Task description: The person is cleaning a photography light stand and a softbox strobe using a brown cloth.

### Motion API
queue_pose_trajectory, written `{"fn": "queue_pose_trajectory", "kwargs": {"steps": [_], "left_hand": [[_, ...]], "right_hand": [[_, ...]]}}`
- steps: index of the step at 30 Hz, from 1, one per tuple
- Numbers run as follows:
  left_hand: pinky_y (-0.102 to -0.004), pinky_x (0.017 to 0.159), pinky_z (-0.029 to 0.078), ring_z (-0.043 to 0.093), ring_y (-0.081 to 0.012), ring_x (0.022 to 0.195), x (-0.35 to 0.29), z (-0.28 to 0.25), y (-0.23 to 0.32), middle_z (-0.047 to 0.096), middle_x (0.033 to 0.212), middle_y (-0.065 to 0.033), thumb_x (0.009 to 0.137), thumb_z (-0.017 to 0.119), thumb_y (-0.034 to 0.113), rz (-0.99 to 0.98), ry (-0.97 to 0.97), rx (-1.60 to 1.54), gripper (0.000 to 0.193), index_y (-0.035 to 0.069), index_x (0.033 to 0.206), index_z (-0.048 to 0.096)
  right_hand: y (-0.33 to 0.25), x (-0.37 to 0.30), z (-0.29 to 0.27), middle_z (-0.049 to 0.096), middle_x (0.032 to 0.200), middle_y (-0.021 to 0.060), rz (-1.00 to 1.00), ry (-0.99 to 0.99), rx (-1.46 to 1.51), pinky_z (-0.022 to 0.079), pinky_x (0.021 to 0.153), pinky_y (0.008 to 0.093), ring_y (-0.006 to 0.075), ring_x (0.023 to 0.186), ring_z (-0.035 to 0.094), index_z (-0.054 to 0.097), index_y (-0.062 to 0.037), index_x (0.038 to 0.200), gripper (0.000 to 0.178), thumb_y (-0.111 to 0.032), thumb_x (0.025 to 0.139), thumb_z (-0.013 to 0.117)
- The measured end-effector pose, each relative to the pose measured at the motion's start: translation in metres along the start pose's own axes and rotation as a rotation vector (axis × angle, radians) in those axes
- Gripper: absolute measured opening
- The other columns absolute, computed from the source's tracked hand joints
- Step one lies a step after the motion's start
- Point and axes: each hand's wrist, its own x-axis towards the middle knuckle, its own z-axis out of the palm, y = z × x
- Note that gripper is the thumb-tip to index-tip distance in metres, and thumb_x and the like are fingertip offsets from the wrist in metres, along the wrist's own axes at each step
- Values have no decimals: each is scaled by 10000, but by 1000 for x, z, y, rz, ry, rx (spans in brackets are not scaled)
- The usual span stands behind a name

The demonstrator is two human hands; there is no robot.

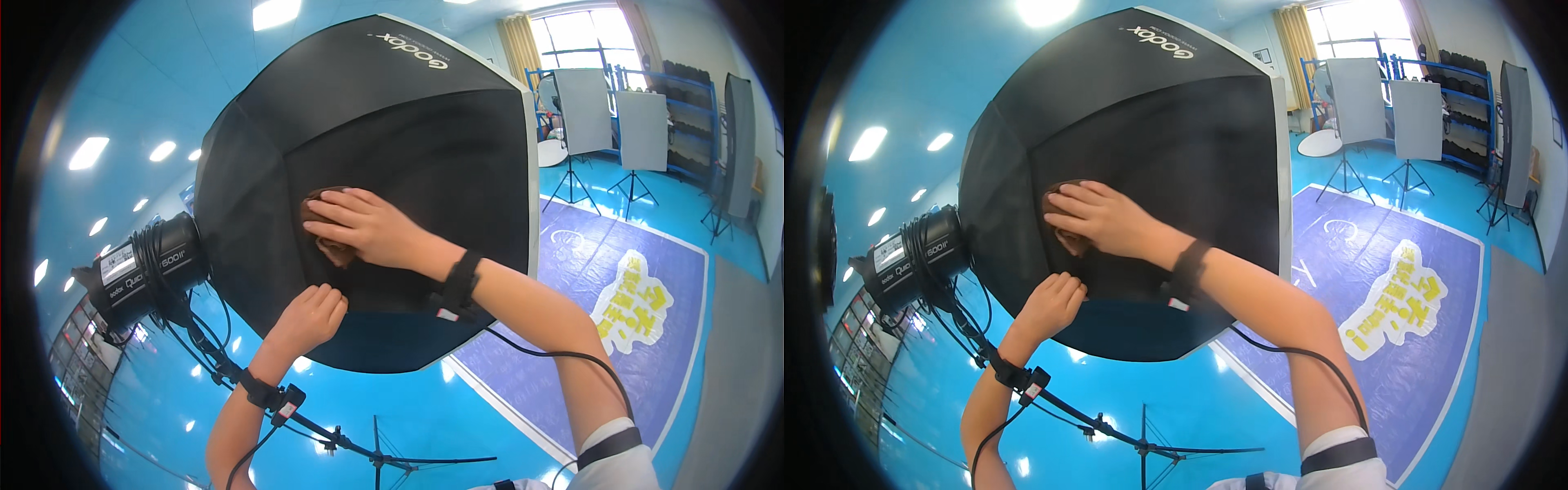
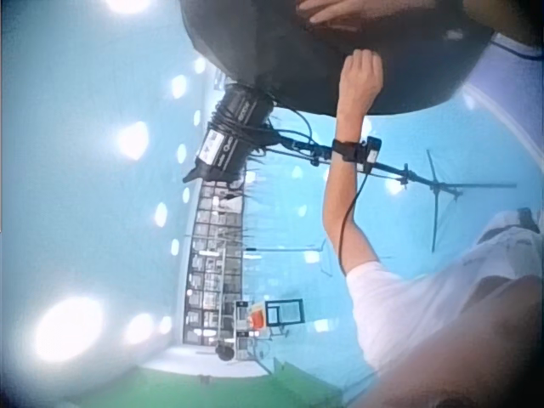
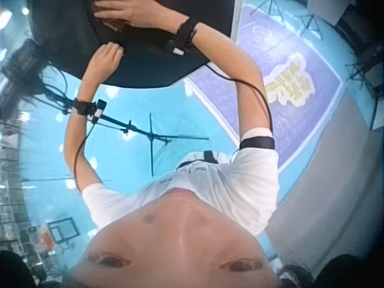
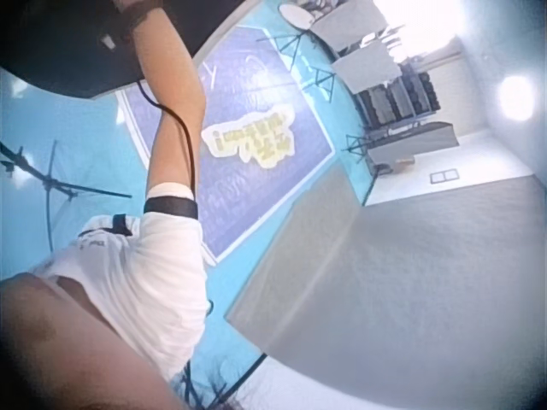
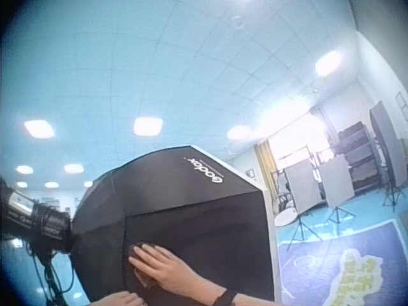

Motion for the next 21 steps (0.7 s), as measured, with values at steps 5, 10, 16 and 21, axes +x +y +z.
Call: {"fn": "queue_pose_trajectory", "kwargs": {"steps": [5, 10, 16, 21], "left_hand": [[-289, 654, 440, 514, -198, 703, -4, -5, 0, 508, 751, -69, 711, 636, 70, -1, -1, -21, 129, 17, 790, 549], [-291, 669, 442, 516, -202, 712, 5, 3, 1, 510, 753, -71, 705, 639, 54, 3, -14, -36, 127, 15, 779, 542], [-266, 646, 444, 519, -179, 714, 2, 1, -5, 506, 749, -64, 651, 623, 14, -6, -20, -20, 149, 15, 786, 560], [-267, 638, 438, 517, -175, 709, -3, 13, -4, 503, 747, -59, 648, 621, 20, -16, 26, -46, 146, 24, 776, 553]], "right_hand": [[86, -54, -61, 570, 1170, 137, 319, 313, -177, 417, 961, 417, 326, 1122, 522, 565, -62, 1125, 418, 33, 720, 600], [107, -78, -60, 463, 1310, 182, 673, 418, -230, 337, 1037, 444, 383, 1229, 413, 499, -67, 1248, 534, 51, 731, 562], [28, -32, -11, 460, 1327, 142, 254, 97, 24, 331, 1044, 436, 309, 1236, 432, 514, -89, 1236, 511, 10, 739, 583], [59, -76, -41, 448, 1335, 153, 225, -53, 79, 358, 1034, 387, 295, 1228, 446, 488, -103, 1275, 557, 20, 746, 611]]}}
